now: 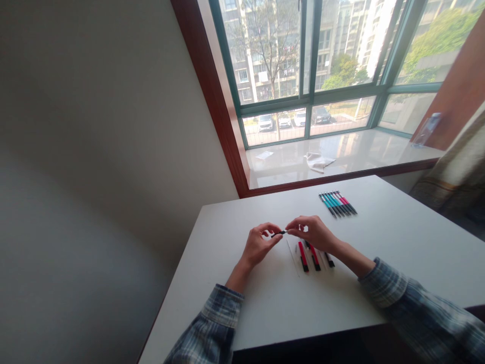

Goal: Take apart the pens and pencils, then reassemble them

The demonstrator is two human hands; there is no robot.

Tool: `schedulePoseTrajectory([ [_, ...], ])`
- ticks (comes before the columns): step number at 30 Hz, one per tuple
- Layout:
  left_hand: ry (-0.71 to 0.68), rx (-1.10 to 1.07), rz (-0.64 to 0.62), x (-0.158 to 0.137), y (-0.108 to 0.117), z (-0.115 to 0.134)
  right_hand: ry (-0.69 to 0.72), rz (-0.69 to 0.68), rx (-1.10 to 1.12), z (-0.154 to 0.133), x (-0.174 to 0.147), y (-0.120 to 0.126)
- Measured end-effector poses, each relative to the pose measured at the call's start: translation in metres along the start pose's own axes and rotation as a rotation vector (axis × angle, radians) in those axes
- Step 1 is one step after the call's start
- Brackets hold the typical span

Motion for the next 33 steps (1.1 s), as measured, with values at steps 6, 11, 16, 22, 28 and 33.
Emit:
schedulePoseTrajectory([
  [6, -0.003, 0.012, 0.009, 0.0006, 0.0002, -0.0016, 0.014, -0.018, -0.082, -0.0033, 0.0, -0.0008],
  [11, 0.009, 0.008, 0.009, 0.0005, -0.0001, -0.0027, 0.062, 0.019, -0.024, -0.0076, 0.0, 0.0005],
  [16, 0.008, 0.013, 0.006, 0.0003, 0.0, -0.0013, 0.054, 0.028, -0.022, -0.0057, 0.0001, 0.0002],
  [22, 0.002, 0.012, 0.0, 0.0005, -0.0005, 0.0003, -0.009, -0.014, -0.104, -0.0022, 0.0001, -0.0027],
  [28, 0.006, -0.001, 0.012, 0.0008, 0.0001, 0.0007, -0.067, -0.094, -0.038, -0.0039, -0.0004, -0.0077],
  [33, 0.003, -0.014, 0.018, 0.0004, 0.0015, 0.0003, 0.003, -0.015, -0.034, -0.0067, 0.0004, -0.001],
])
Point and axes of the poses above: each hand's wrist, its own x-axis towards the middle knuckle, its own y-axis out of the back of the hand, z = x × y, the point moved 8 cm from there along x, towards the middle knuckle, and after that the axes turned 5 degrees about x, right-handed, at the moved point
